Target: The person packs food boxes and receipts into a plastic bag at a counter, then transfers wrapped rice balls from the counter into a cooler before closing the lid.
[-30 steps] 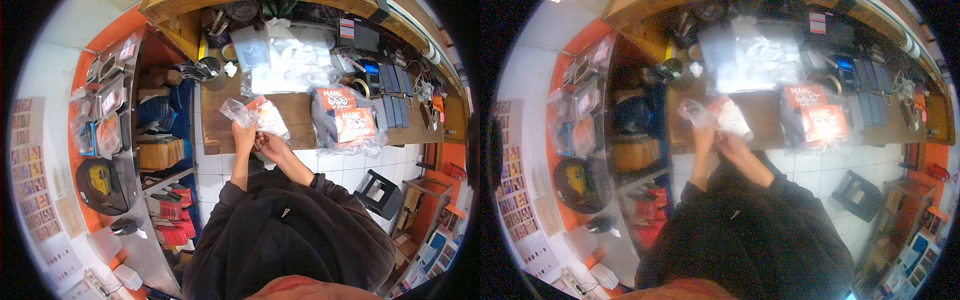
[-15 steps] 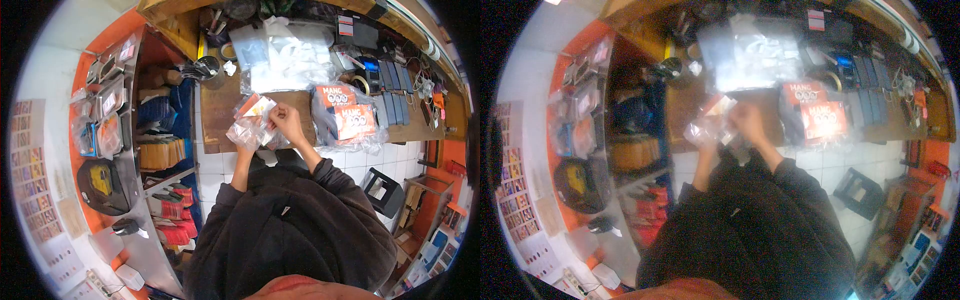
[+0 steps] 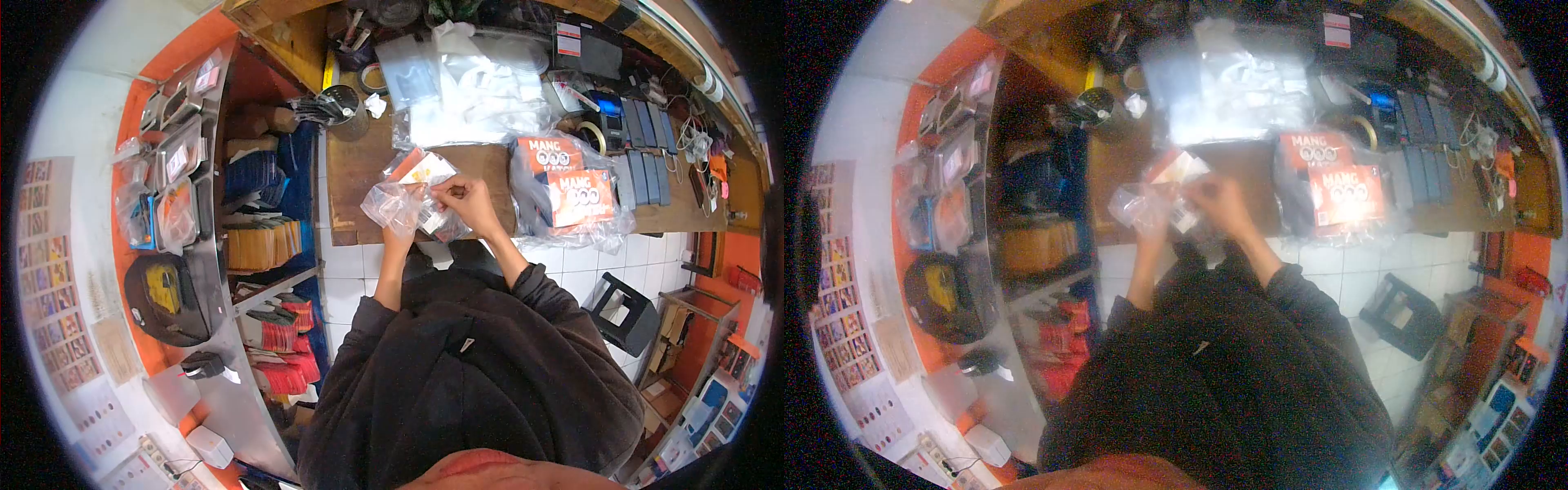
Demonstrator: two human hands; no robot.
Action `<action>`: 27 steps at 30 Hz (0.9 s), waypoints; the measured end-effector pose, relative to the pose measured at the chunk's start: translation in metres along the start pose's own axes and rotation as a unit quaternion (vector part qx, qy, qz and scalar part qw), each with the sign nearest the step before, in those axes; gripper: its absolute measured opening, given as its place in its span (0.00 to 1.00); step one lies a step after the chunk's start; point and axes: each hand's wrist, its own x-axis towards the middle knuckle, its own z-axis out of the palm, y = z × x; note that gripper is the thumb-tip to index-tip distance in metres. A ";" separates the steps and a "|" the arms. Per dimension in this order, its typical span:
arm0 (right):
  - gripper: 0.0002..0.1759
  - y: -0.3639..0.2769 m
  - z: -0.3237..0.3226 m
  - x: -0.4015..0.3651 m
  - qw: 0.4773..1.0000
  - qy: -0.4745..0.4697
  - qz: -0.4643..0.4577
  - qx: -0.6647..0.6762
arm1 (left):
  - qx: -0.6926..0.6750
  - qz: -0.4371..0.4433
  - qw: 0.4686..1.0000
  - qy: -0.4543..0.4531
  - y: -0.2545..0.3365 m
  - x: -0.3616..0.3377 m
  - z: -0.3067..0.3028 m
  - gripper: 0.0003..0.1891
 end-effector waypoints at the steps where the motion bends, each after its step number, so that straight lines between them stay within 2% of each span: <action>1: 0.06 0.000 0.000 0.000 1.000 -0.001 0.003 0.002 | 0.008 0.002 1.000 -0.003 -0.001 0.000 0.000 0.10; 8: 0.06 -0.006 -0.002 0.001 1.000 -0.018 0.009 -0.015 | 0.076 -0.099 0.991 -0.038 0.039 0.010 -0.008 0.13; 10: 0.06 -0.004 -0.002 0.002 1.000 -0.018 0.011 -0.017 | 0.037 -0.066 0.997 -0.027 0.021 0.006 -0.006 0.14; 13: 0.06 -0.001 -0.001 0.002 1.000 -0.016 0.011 -0.008 | 0.053 -0.045 0.997 -0.026 0.009 0.005 -0.002 0.13; 16: 0.06 0.000 -0.002 0.003 1.000 -0.015 0.009 -0.002 | -0.043 -0.042 0.998 -0.014 0.006 0.004 0.000 0.18; 19: 0.06 0.000 -0.001 0.005 1.000 -0.016 0.014 0.010 | -0.004 -0.040 0.998 -0.040 0.010 0.003 -0.003 0.18; 21: 0.05 -0.001 0.000 0.008 1.000 -0.016 0.022 0.010 | -0.032 -0.018 0.998 -0.041 0.005 0.001 -0.003 0.18; 25: 0.06 -0.007 0.001 0.007 1.000 -0.009 0.027 0.009 | 0.001 -0.002 1.000 0.003 0.019 0.002 -0.002 0.09; 27: 0.06 -0.001 0.001 0.005 1.000 -0.003 0.005 0.010 | -0.018 -0.003 1.000 -0.001 0.014 0.004 -0.001 0.09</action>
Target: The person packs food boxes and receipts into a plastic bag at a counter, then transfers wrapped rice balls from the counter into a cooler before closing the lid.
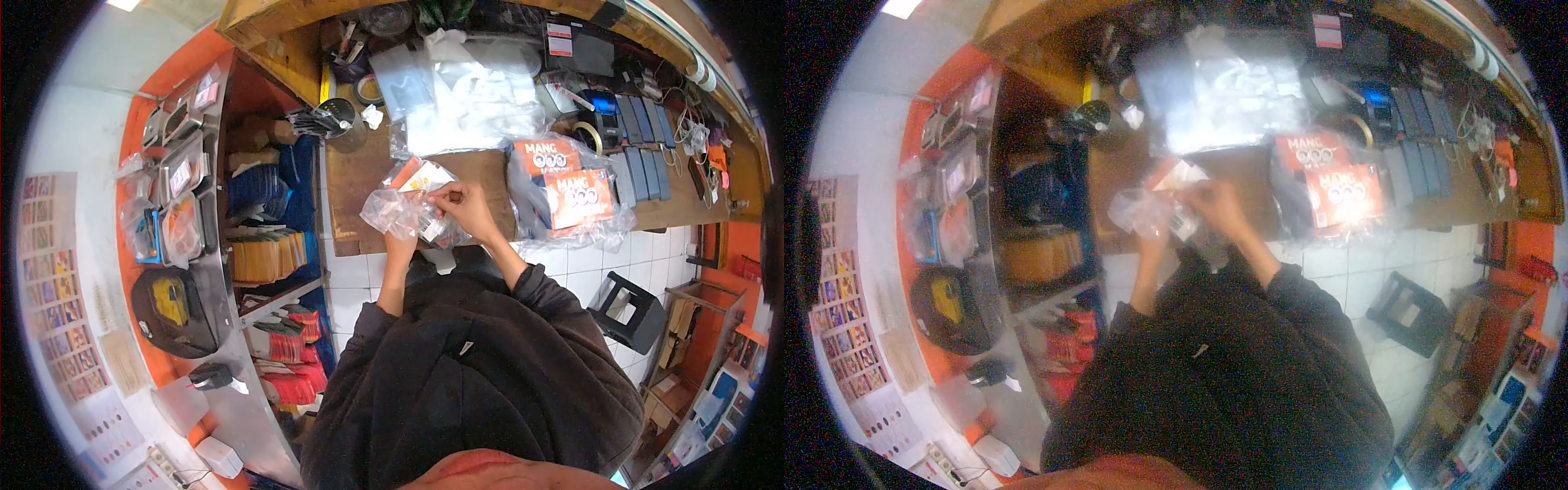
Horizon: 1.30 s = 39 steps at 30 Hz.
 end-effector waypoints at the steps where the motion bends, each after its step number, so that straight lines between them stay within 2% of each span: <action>1: 0.06 0.001 0.001 -0.001 1.000 0.006 0.001 0.011 | -0.010 -0.001 1.000 -0.002 -0.004 0.000 0.001 0.09; 4: 0.06 0.004 0.001 -0.004 0.999 0.019 0.001 0.030 | 0.025 0.003 0.999 -0.048 -0.016 -0.001 -0.002 0.16; 7: 0.05 0.001 0.002 -0.003 0.999 0.019 -0.005 0.031 | 0.073 0.051 0.996 0.005 -0.014 -0.003 0.002 0.11; 10: 0.05 -0.002 0.003 -0.004 0.999 0.024 0.001 0.029 | -0.010 -0.047 0.999 -0.018 0.007 0.000 0.000 0.11; 14: 0.05 0.001 0.004 -0.002 0.999 0.032 0.011 0.010 | 0.036 0.009 0.999 0.006 -0.017 -0.004 0.008 0.10; 16: 0.05 0.001 0.005 -0.001 0.999 0.027 0.013 0.013 | 0.030 0.041 0.999 0.014 -0.012 0.002 0.007 0.10; 18: 0.06 -0.001 0.005 0.003 1.000 0.019 0.014 0.014 | -0.070 -0.012 0.997 -0.028 -0.008 0.005 0.005 0.09; 20: 0.07 -0.008 0.000 0.007 0.999 -0.005 0.037 0.024 | -0.070 -0.004 0.996 -0.051 -0.008 0.005 0.004 0.09; 21: 0.08 -0.011 -0.001 0.008 0.998 -0.015 0.048 0.030 | -0.021 0.030 0.998 -0.053 -0.009 0.003 0.002 0.09; 23: 0.07 0.002 -0.007 0.013 0.997 -0.048 0.053 0.040 | 0.035 0.040 0.996 -0.073 -0.019 0.005 0.001 0.09; 24: 0.07 0.006 -0.011 0.014 0.996 -0.060 0.053 0.045 | 0.042 0.016 0.995 -0.092 -0.023 0.010 0.002 0.09; 26: 0.06 0.015 -0.007 0.012 0.993 -0.019 -0.081 -0.084 | 0.111 0.056 0.987 -0.099 -0.029 0.016 0.003 0.10; 27: 0.06 0.016 -0.003 0.012 0.978 0.001 -0.143 -0.150 | 0.171 0.119 0.974 -0.083 -0.014 0.019 -0.002 0.12; 28: 0.06 0.011 0.001 0.014 0.970 0.044 -0.158 -0.179 | 0.230 0.179 0.954 -0.067 -0.005 0.020 -0.003 0.13; 30: 0.07 0.006 0.012 0.018 0.947 0.126 -0.180 -0.234 | -0.004 0.016 0.994 -0.104 -0.025 0.016 0.011 0.16; 32: 0.07 0.007 0.020 0.021 0.954 0.161 -0.159 -0.196 | 0.091 0.071 0.986 -0.122 0.015 0.024 -0.002 0.17; 34: 0.06 0.011 0.025 0.026 0.953 0.171 -0.148 -0.203 | 0.124 0.163 0.970 -0.130 0.020 0.031 -0.009 0.19; 35: 0.06 0.013 0.024 0.027 0.948 0.178 -0.157 -0.211 | 0.125 0.172 0.967 -0.142 0.004 0.031 -0.009 0.19; 36: 0.06 0.010 0.020 0.028 0.957 0.175 -0.131 -0.191 | 0.043 0.094 0.975 -0.194 -0.016 0.031 -0.009 0.20; 38: 0.06 -0.002 0.005 0.024 0.970 0.176 -0.077 -0.150 | -0.115 -0.084 0.958 -0.250 -0.056 0.032 -0.008 0.21; 39: 0.08 -0.027 -0.012 0.013 0.957 0.239 -0.099 -0.128 | -0.005 -0.042 0.969 -0.243 -0.081 0.031 -0.014 0.22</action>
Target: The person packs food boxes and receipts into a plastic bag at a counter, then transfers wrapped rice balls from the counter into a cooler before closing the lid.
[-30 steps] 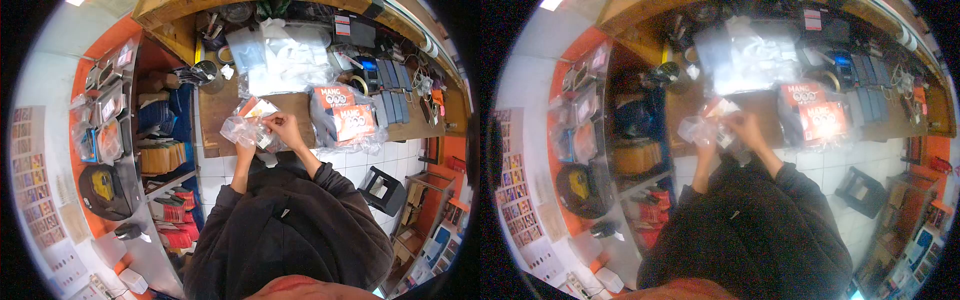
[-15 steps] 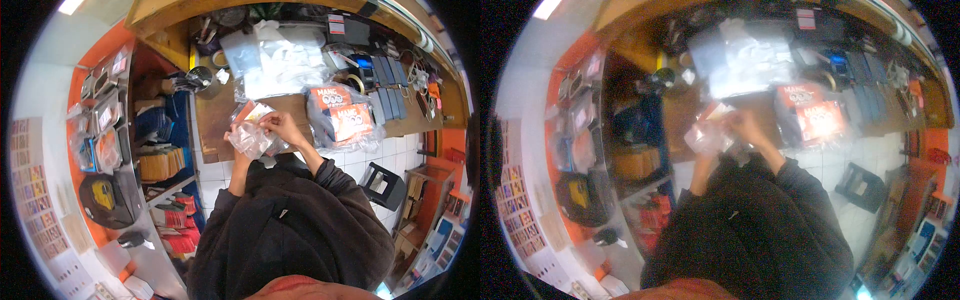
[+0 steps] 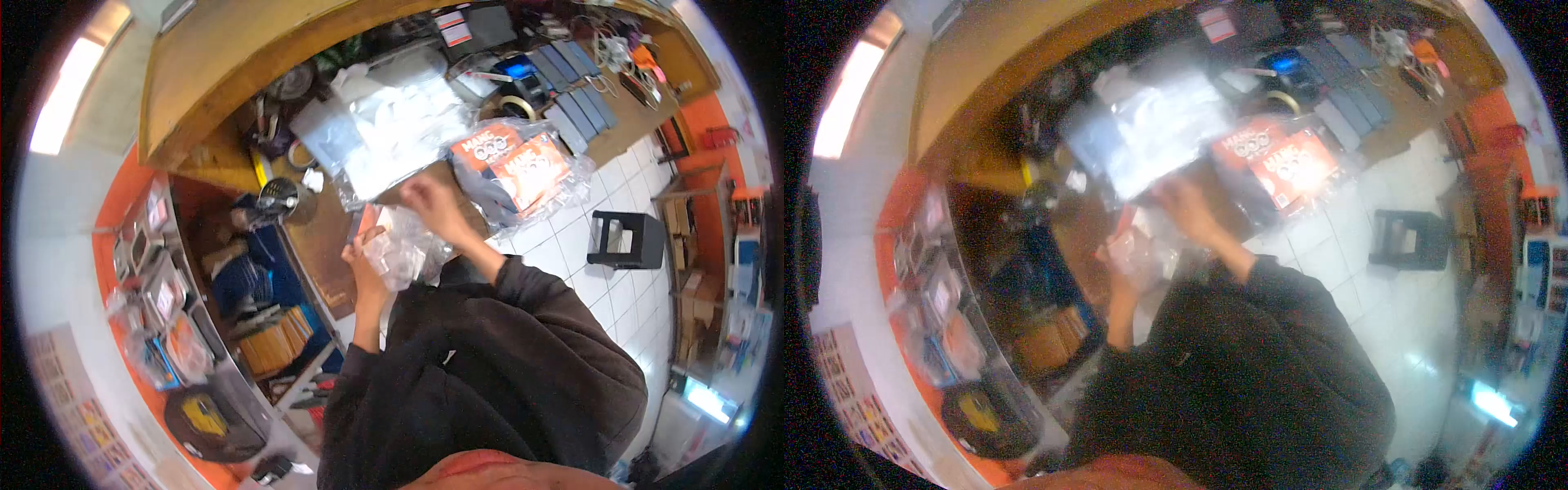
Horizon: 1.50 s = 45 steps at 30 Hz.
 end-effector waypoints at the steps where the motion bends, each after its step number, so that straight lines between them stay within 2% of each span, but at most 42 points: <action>1: 0.09 0.017 -0.018 0.010 0.988 0.114 -0.021 -0.105 | -0.005 0.040 0.999 0.014 -0.003 0.000 -0.004 0.24; 2: 0.10 -0.014 -0.060 0.016 0.980 0.161 -0.026 -0.116 | -0.008 0.080 0.996 0.029 -0.006 0.000 -0.008 0.26; 3: 0.10 -0.017 -0.092 0.020 0.948 0.295 -0.060 -0.108 | -0.035 0.077 0.996 -0.012 0.027 0.006 -0.025 0.29; 4: 0.11 -0.005 -0.137 0.018 0.939 0.313 -0.038 -0.135 | -0.062 0.072 0.994 -0.052 0.061 0.013 -0.042 0.33; 5: 0.13 0.012 -0.183 0.017 0.909 0.384 -0.058 -0.150 | -0.087 0.064 0.990 -0.092 0.096 0.019 -0.059 0.36; 6: 0.19 0.014 -0.218 0.007 0.856 0.433 -0.055 -0.277 | -0.140 0.162 0.975 -0.064 0.118 0.024 -0.063 0.38; 7: 0.24 0.034 -0.249 -0.004 0.821 0.452 0.010 -0.349 | -0.116 0.205 0.972 0.001 0.164 0.018 -0.069 0.37; 8: 0.28 0.062 -0.272 -0.012 0.779 0.465 0.078 -0.414 | -0.124 0.263 0.955 0.060 0.171 0.021 -0.066 0.37; 9: 0.32 0.077 -0.288 -0.025 0.828 0.400 0.147 -0.364 | -0.118 0.265 0.950 0.117 0.189 0.016 -0.060 0.37; 10: 0.36 0.087 -0.297 -0.038 0.868 0.327 0.211 -0.309 | -0.125 0.307 0.932 0.145 0.202 0.013 -0.052 0.35; 11: 0.38 0.109 -0.298 -0.046 0.944 0.225 0.175 -0.169 | -0.131 0.347 0.912 0.175 0.210 0.010 -0.042 0.32; 12: 0.39 0.132 -0.298 -0.054 0.979 0.117 0.166 -0.010 | -0.113 0.357 0.912 0.169 0.210 0.003 -0.027 0.29; 13: 0.40 0.245 -0.287 -0.058 0.955 0.200 0.212 -0.058 | -0.092 0.366 0.911 0.164 0.211 -0.001 -0.012 0.26; 14: 0.40 0.210 -0.252 -0.060 0.949 0.261 0.140 -0.105 | 0.054 0.394 0.911 0.114 0.224 -0.003 -0.002 0.20; 15: 0.41 0.163 -0.214 -0.061 0.930 0.322 0.073 -0.161 | 0.033 0.397 0.913 0.088 0.242 -0.005 0.032 0.17; 16: 0.43 0.176 -0.209 -0.064 0.957 0.258 0.114 -0.067 | 0.038 0.368 0.927 0.060 0.250 -0.008 0.069 0.13; 18: 0.38 0.159 -0.194 -0.065 0.957 0.191 0.137 -0.170 | 0.067 0.363 0.929 -0.032 0.258 -0.002 0.136 0.12; 20: 0.30 0.189 -0.205 -0.085 0.970 0.005 -0.007 -0.243 | 0.069 0.316 0.942 -0.093 0.262 0.006 0.215 0.12; 21: 0.29 0.206 -0.231 -0.074 0.975 -0.063 -0.072 -0.202 | 0.072 0.292 0.946 -0.122 0.264 0.014 0.250 0.12; 22: 0.27 0.205 -0.258 -0.059 0.970 -0.137 -0.129 -0.152 | 0.107 0.307 0.939 -0.111 0.265 0.025 0.285 0.13; 24: 0.23 0.179 -0.304 -0.050 0.974 -0.217 -0.046 0.038 | 0.197 0.320 0.921 -0.099 0.256 0.034 0.333 0.15; 26: 0.18 0.167 -0.369 -0.017 0.946 -0.298 0.075 -0.106 | 0.224 0.277 0.930 -0.087 0.242 0.034 0.367 0.18; 27: 0.16 0.160 -0.400 0.007 0.915 -0.337 0.133 -0.180 | 0.236 0.253 0.935 -0.079 0.235 0.034 0.382 0.19; 29: 0.11 0.130 -0.446 0.051 0.953 -0.159 0.031 -0.254 | 0.334 0.275 0.896 -0.098 0.220 0.033 0.399 0.19; 30: 0.12 0.116 -0.465 0.082 0.980 -0.091 -0.015 -0.174 | 0.380 0.285 0.873 -0.108 0.211 0.033 0.405 0.19; 31: 0.13 0.124 -0.477 0.116 0.983 -0.018 -0.052 -0.174 | 0.430 0.277 0.850 -0.126 0.196 0.032 0.407 0.18; 32: 0.15 0.103 -0.495 0.147 0.991 -0.003 -0.073 -0.112 | 0.479 0.268 0.824 -0.144 0.178 0.032 0.405 0.17; 33: 0.16 0.100 -0.503 0.176 0.974 0.131 -0.162 -0.092 | 0.526 0.256 0.795 -0.162 0.167 0.033 0.399 0.15; 34: 0.16 0.090 -0.517 0.207 0.952 0.201 -0.198 -0.117 | 0.522 0.256 0.798 -0.161 0.164 0.036 0.389 0.15; 35: 0.16 0.080 -0.528 0.237 0.922 0.280 -0.254 -0.080 | 0.517 0.255 0.801 -0.162 0.163 0.036 0.378 0.14; 36: 0.16 0.081 -0.543 0.270 0.911 0.291 -0.286 -0.066 | 0.510 0.252 0.806 -0.163 0.161 0.033 0.369 0.14; 37: 0.22 0.076 -0.549 0.295 0.878 0.359 -0.292 -0.124 | 0.527 0.248 0.798 -0.153 0.157 0.030 0.362 0.13; 39: 0.31 0.064 -0.557 0.326 0.847 0.391 -0.315 -0.172 | 0.560 0.242 0.781 -0.134 0.147 0.024 0.352 0.11; 41: 0.30 0.064 -0.562 0.339 0.893 0.319 -0.306 -0.083 | 0.523 0.207 0.812 -0.154 0.153 0.019 0.340 0.10; 42: 0.28 0.052 -0.560 0.328 0.916 0.258 -0.307 0.019 | 0.504 0.186 0.827 -0.163 0.161 0.015 0.337 0.09; 43: 0.27 0.041 -0.555 0.311 0.927 0.190 -0.301 0.120 | 0.439 0.091 0.881 -0.154 0.191 0.014 0.337 0.09; 44: 0.24 0.045 -0.546 0.297 0.922 0.163 -0.313 0.157 | 0.362 -0.010 0.921 -0.142 0.232 0.014 0.339 0.10; 45: 0.23 0.031 -0.530 0.259 0.925 0.116 -0.266 0.245 | 0.268 0.006 0.960 -0.076 0.267 0.018 0.343 0.11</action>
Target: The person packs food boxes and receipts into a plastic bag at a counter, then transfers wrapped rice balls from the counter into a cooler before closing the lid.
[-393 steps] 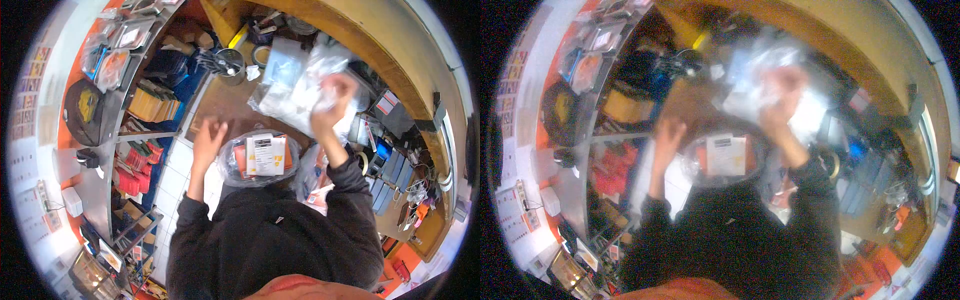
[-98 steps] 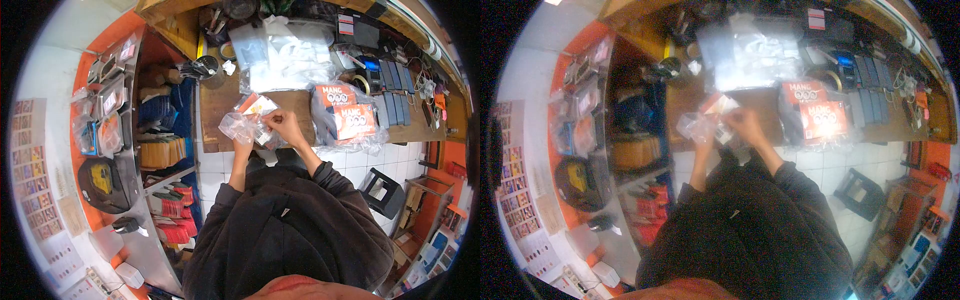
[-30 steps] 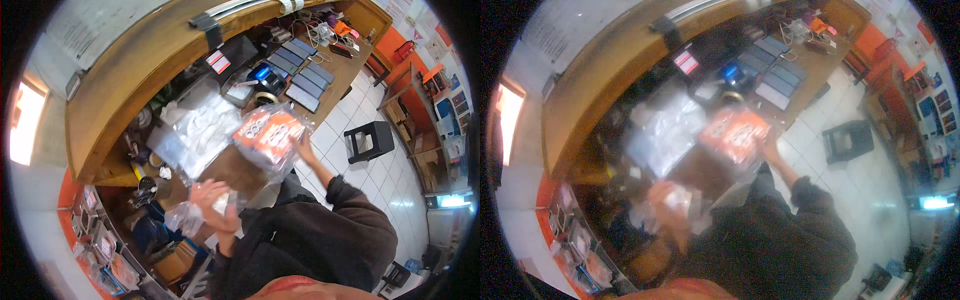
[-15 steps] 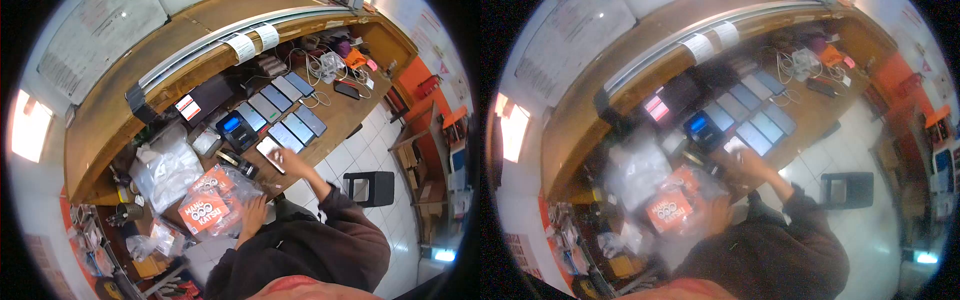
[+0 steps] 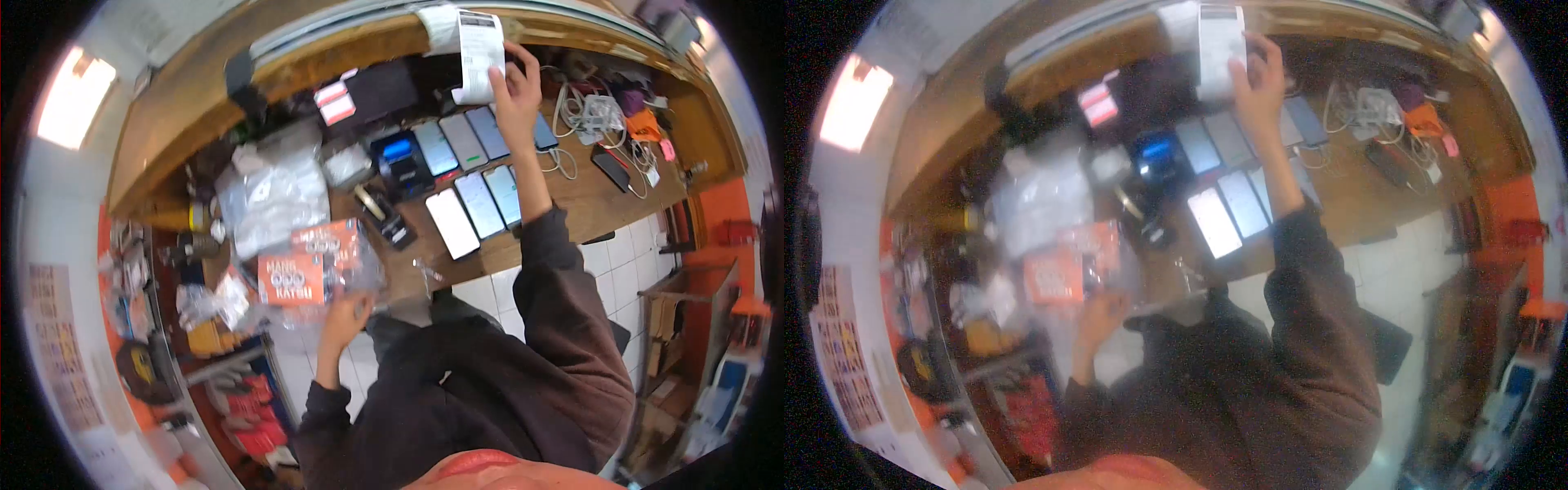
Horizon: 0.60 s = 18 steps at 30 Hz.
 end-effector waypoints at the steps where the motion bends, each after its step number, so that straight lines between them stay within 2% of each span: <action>1: 0.23 -0.006 0.008 -0.032 0.999 -0.022 0.026 -0.034 | -0.097 0.003 0.992 0.078 0.027 0.009 -0.012 0.12; 2: 0.24 -0.011 0.026 -0.071 0.999 -0.022 0.037 -0.003 | -0.241 -0.016 0.962 0.128 0.043 0.018 -0.015 0.12; 3: 0.24 -0.001 0.024 -0.116 0.991 -0.079 0.073 -0.075 | -0.316 -0.006 0.926 0.206 0.069 0.030 -0.020 0.12; 4: 0.25 -0.002 0.029 -0.153 0.983 -0.123 0.119 -0.063 | -0.380 0.010 0.879 0.286 0.091 0.045 -0.023 0.13; 6: 0.26 -0.012 0.045 -0.210 0.954 -0.183 0.237 0.015 | -0.448 -0.029 0.842 0.300 0.106 0.067 -0.024 0.13; 7: 0.26 -0.013 0.045 -0.222 0.941 -0.179 0.284 0.037 | -0.456 -0.031 0.831 0.317 0.105 0.072 -0.017 0.12; 8: 0.26 -0.010 0.042 -0.227 0.927 -0.167 0.334 0.041 | -0.362 -0.024 0.872 0.328 0.107 0.064 -0.018 0.12; 10: 0.26 0.015 0.032 -0.224 0.928 -0.130 0.342 0.071 | -0.160 -0.008 0.932 0.324 0.114 0.041 -0.024 0.11; 11: 0.25 0.027 0.025 -0.220 0.924 -0.167 0.343 -0.006 | -0.201 0.089 0.928 0.299 0.107 0.037 -0.022 0.10; 13: 0.16 0.075 0.010 -0.223 0.914 -0.254 0.314 -0.043 | -0.374 -0.001 0.921 0.105 0.097 0.039 -0.017 0.09; 14: 0.15 0.102 0.003 -0.227 0.878 -0.306 0.360 -0.076 | -0.452 -0.042 0.891 0.009 0.088 0.044 -0.012 0.09; 16: 0.16 0.131 0.011 -0.235 0.845 -0.374 0.346 -0.161 | -0.412 -0.028 0.909 -0.057 0.024 0.065 0.048 0.09; 17: 0.15 0.117 0.024 -0.225 0.815 -0.398 0.379 -0.182 | -0.372 -0.021 0.925 -0.081 -0.003 0.075 0.076 0.09; 18: 0.14 0.120 0.028 -0.222 0.827 -0.415 0.339 -0.171 | -0.375 -0.023 0.925 -0.054 -0.017 0.084 0.095 0.10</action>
